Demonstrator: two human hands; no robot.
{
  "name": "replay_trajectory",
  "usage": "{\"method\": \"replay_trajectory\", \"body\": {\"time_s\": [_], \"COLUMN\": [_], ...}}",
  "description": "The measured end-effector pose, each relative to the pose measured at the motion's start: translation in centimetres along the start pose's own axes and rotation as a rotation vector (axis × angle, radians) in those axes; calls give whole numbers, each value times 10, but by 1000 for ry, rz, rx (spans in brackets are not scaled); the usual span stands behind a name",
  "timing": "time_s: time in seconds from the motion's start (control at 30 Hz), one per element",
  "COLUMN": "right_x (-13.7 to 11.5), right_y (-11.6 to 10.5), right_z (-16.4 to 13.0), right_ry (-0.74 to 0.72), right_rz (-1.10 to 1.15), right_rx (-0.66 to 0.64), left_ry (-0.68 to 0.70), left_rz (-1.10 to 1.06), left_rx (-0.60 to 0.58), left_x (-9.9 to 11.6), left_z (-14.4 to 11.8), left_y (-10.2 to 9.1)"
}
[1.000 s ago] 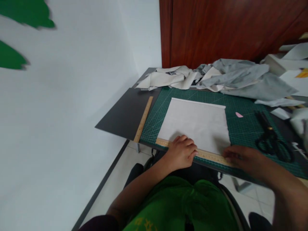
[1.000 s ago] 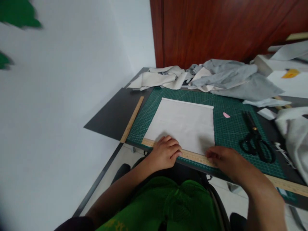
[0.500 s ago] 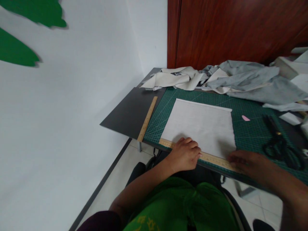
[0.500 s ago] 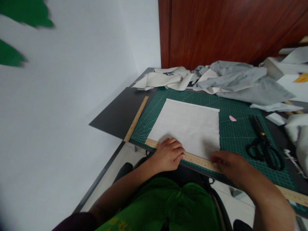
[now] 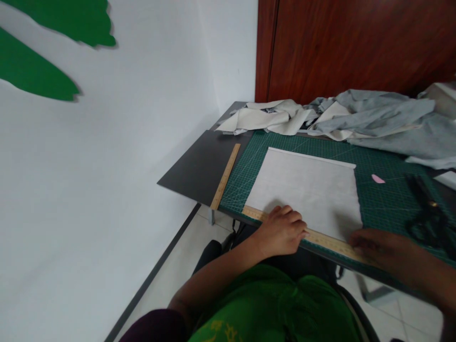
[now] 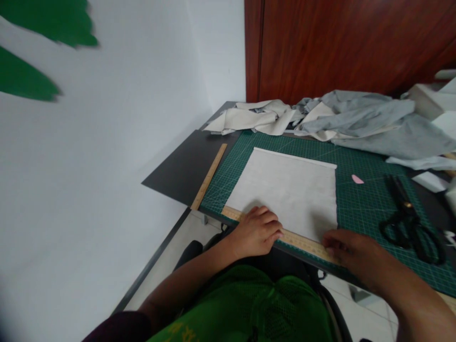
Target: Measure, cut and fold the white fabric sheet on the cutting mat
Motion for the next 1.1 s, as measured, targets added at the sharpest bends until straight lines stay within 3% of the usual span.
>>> {"method": "replay_trajectory", "body": {"time_s": [0.1,0.2,0.23,0.4,0.47,0.67,1.1], "right_x": [-3,-13,-18,-32,-29,-22,-16], "right_y": [13,9,5,-27,-25,-4,-7], "right_z": [-6,-8,-6,12,17,22,25], "right_ry": [27,-5,-33,-169,-181,-200,-198], "right_rz": [101,28,0,-251,-290,-207,-146], "right_rx": [-185,-213,-170,287,349,244,234], "left_ry": [0,-14,-23,-38,-37,-33,-17], "left_rz": [-9,-47,-65,-120,-116,-100,-128], "left_rx": [-4,-1,0,36,50,64,57], "left_x": [0,0,-1,-6,-7,-7,-8], "left_z": [1,3,4,8,9,9,10], "left_y": [0,-3,-3,-5,-5,-6,-5]}}
Point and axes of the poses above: each hand's wrist, its own z-axis towards the middle knuckle, its own y-axis out of the palm, x = y × z, the point moved 10 cm from there along z, towards the middle knuckle, and after that the axes turned 9 degrees about x, right-handed, at the moved point
